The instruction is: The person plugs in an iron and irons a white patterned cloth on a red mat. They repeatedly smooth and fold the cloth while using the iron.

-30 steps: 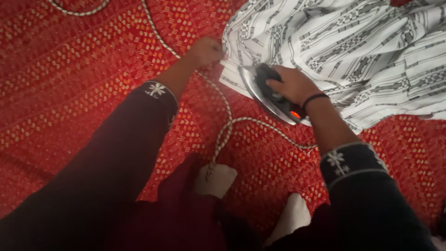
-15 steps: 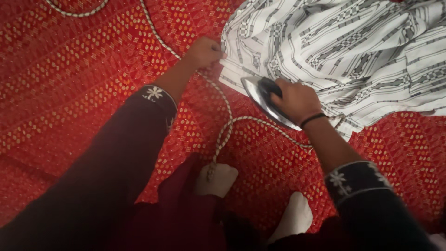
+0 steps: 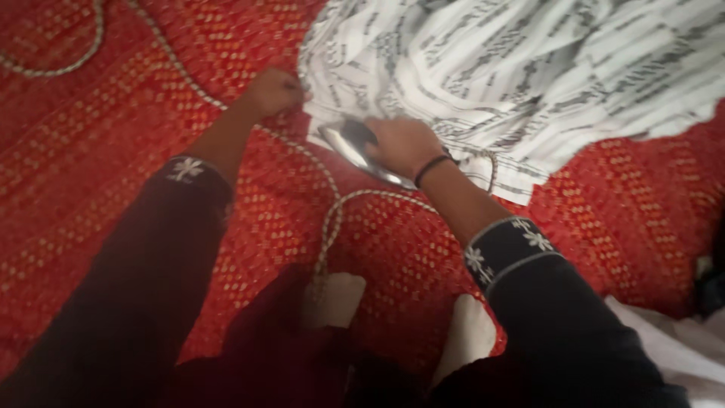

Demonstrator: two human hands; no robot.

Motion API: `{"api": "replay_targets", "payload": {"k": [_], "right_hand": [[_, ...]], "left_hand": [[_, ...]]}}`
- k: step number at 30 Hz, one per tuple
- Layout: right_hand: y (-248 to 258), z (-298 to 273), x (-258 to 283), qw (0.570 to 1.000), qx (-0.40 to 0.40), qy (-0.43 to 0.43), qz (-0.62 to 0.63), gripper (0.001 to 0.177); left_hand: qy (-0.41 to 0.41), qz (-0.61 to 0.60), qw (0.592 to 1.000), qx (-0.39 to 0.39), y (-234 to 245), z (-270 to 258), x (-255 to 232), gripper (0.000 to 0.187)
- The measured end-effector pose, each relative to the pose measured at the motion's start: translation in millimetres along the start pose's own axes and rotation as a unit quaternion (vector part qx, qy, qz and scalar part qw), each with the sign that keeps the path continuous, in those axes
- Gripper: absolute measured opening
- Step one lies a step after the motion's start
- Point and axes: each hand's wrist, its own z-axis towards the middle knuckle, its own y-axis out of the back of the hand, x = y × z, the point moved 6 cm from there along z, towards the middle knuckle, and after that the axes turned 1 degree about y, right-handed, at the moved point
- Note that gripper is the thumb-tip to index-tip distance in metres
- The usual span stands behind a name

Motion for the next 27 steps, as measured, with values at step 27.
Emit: {"api": "replay_targets", "payload": {"k": [27], "right_hand": [[3, 5, 7, 0.997, 0.052, -0.055, -0.003, 0.035]], "left_hand": [[0.004, 0.011, 1.000, -0.019, 1, -3, 7, 0.028]]}}
